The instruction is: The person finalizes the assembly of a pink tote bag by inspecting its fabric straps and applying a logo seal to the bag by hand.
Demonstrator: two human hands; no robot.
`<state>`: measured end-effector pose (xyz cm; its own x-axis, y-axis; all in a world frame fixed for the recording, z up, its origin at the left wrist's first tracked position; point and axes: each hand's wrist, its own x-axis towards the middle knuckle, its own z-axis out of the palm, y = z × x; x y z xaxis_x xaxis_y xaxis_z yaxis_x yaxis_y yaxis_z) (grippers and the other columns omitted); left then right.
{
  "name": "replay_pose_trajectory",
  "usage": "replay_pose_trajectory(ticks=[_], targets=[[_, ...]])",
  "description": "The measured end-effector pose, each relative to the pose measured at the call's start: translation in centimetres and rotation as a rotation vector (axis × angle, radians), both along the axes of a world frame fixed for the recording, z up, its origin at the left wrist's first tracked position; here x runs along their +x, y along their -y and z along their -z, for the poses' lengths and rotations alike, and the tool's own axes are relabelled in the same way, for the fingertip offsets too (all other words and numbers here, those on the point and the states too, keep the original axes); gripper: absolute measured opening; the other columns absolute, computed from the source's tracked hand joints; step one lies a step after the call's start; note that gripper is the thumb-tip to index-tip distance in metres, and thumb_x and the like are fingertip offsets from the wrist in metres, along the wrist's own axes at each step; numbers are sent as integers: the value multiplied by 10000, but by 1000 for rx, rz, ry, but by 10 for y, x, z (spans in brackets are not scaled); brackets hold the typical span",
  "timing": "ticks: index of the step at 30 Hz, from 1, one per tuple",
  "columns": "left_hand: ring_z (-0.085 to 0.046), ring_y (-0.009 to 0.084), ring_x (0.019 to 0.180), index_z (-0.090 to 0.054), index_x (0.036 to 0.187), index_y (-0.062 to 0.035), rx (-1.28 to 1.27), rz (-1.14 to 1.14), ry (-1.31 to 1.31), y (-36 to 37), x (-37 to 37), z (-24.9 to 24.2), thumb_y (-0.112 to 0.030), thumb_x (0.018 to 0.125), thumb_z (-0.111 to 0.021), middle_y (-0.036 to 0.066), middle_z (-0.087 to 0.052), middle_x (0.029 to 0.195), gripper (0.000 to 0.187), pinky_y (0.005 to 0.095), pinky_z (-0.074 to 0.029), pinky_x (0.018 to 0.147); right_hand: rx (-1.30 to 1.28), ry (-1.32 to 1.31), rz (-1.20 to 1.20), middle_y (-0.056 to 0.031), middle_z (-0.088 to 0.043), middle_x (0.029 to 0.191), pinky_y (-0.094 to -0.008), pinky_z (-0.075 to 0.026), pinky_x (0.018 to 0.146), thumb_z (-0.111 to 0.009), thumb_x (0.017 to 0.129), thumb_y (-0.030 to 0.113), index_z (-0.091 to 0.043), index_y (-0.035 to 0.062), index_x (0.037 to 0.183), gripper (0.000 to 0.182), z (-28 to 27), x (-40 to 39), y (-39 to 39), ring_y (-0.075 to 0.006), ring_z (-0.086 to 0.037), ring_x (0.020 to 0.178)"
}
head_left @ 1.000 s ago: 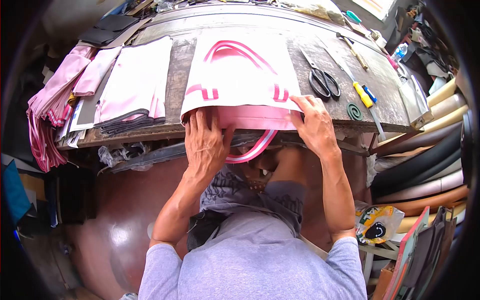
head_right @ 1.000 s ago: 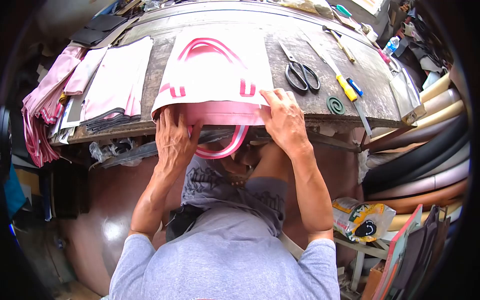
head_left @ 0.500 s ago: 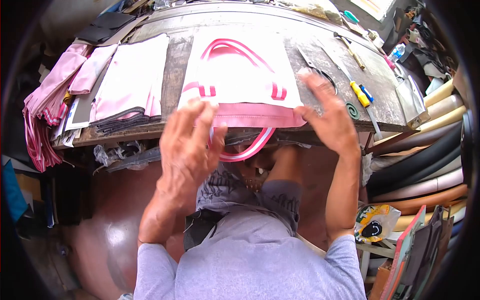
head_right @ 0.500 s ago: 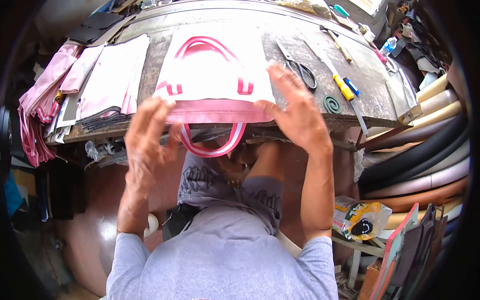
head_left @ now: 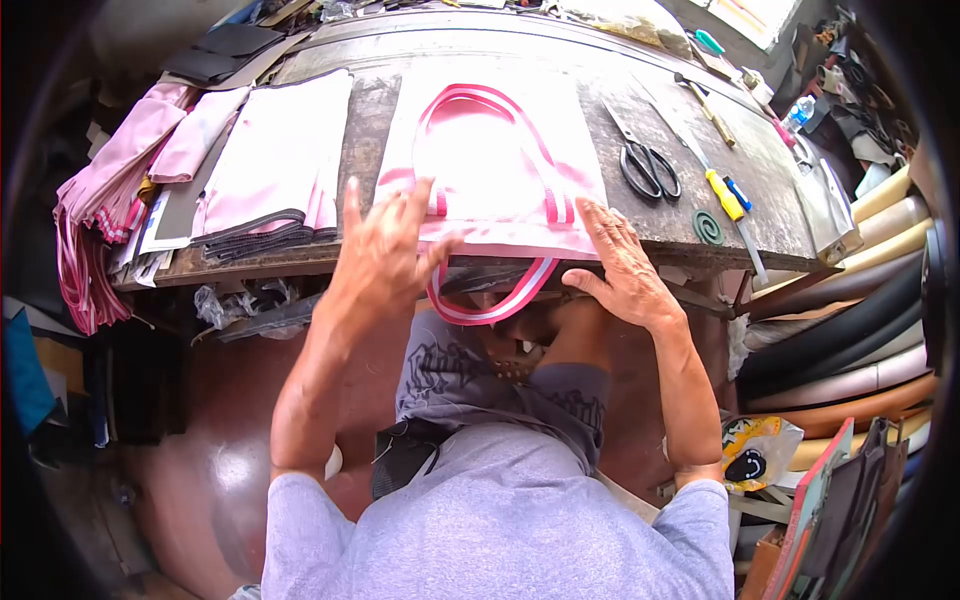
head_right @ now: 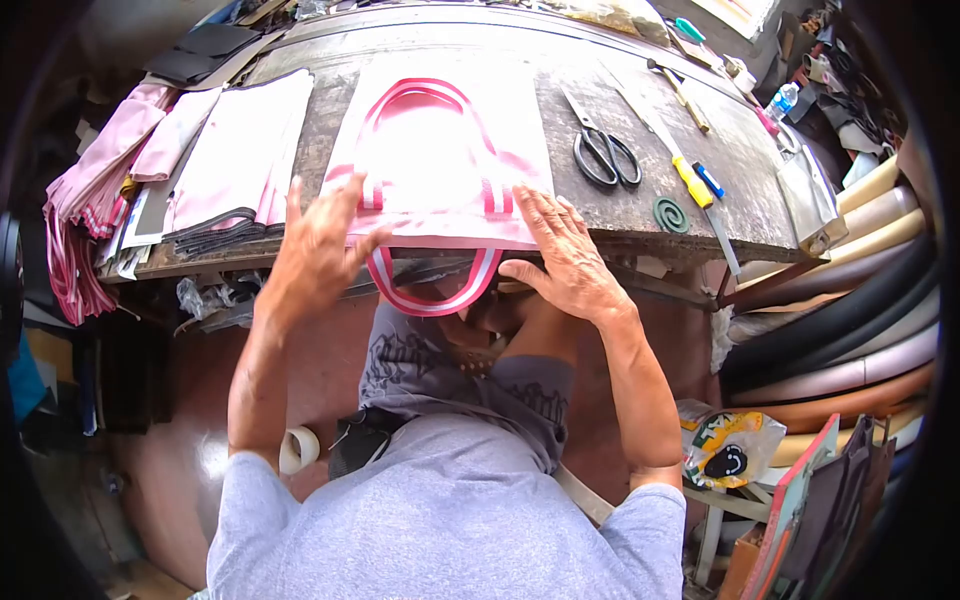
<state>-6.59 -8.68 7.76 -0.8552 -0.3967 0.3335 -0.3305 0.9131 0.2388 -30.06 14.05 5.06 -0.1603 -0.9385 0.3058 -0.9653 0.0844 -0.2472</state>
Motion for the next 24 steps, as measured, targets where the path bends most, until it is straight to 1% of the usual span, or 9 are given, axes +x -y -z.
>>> replay_pose_trajectory(ticks=[2,6,8,11,12,13,18,22,24], targets=[[-575,412,1232,-393,1472,11,133,-65,111,12,-24,-30,-555,977,-513,303,-639,1193,761,510,-350,1113,-75,59,40,-212,-325,1575,-459,-208,1207,-620,923,513,-239,-4,1554,900,5,1,2,-364,-294,1460],[-570,448,1220,-288,1535,-8,161,-71,111,59,-100,-12,-451,939,-630,324,-550,1338,818,468,-402,1101,-133,190,98,-185,-403,1545,-433,-184,1207,-502,1011,464,-201,-4,1566,785,12,5,4,-343,-302,1462],[-649,400,1108,-234,1560,-20,37,-64,-21,83,-131,4,-312,927,-651,305,-524,1387,812,420,-503,1014,-147,245,109,-170,-423,1537,-427,-174,1207,-457,1041,413,-196,11,1573,715,12,3,5,-329,-305,1463],[-693,310,973,-217,1564,-11,546,-12,-126,79,-149,-36,-107,869,-656,299,-535,1382,828,345,-578,880,-170,264,111,-148,-449,1525,-425,-176,1204,-410,1069,318,-244,28,1567,600,12,4,5,-303,-324,1453],[-644,186,703,-181,1561,15,561,55,-199,76,-153,-42,-41,847,-567,268,-592,1331,813,305,-591,672,-170,261,112,-142,-450,1525,-422,-178,1204,-412,1069,309,-256,29,1564,590,13,4,4,-300,-326,1452],[-687,198,778,-276,1534,28,595,48,-246,71,-155,-45,-41,841,-606,255,-641,1261,770,310,-599,736,-170,259,111,-136,-452,1525,-418,-180,1204,-413,1069,301,-268,30,1560,580,12,4,4,-297,-329,1451],[-700,335,876,-539,1381,-100,35,440,-808,-16,-83,-66,71,825,-622,174,-724,1004,587,409,-574,745,-242,254,120,-177,-487,1475,-408,-244,1178,-456,1058,299,-389,12,1501,532,15,5,7,-336,-391,1403],[-635,238,914,-542,1395,-31,106,703,-331,-59,12,-29,52,725,-711,59,-667,886,696,398,-528,832,-235,215,153,-180,-482,1479,-414,-244,1181,-459,1056,291,-412,51,1497,504,19,5,6,-331,-390,1409],[-627,260,1100,-599,1313,-57,263,671,56,-68,52,18,19,722,-726,90,-677,1129,609,440,-478,991,-251,214,137,-182,-481,1479,-415,-244,1182,-458,1057,282,-416,49,1493,496,20,4,6,-327,-392,1410]])
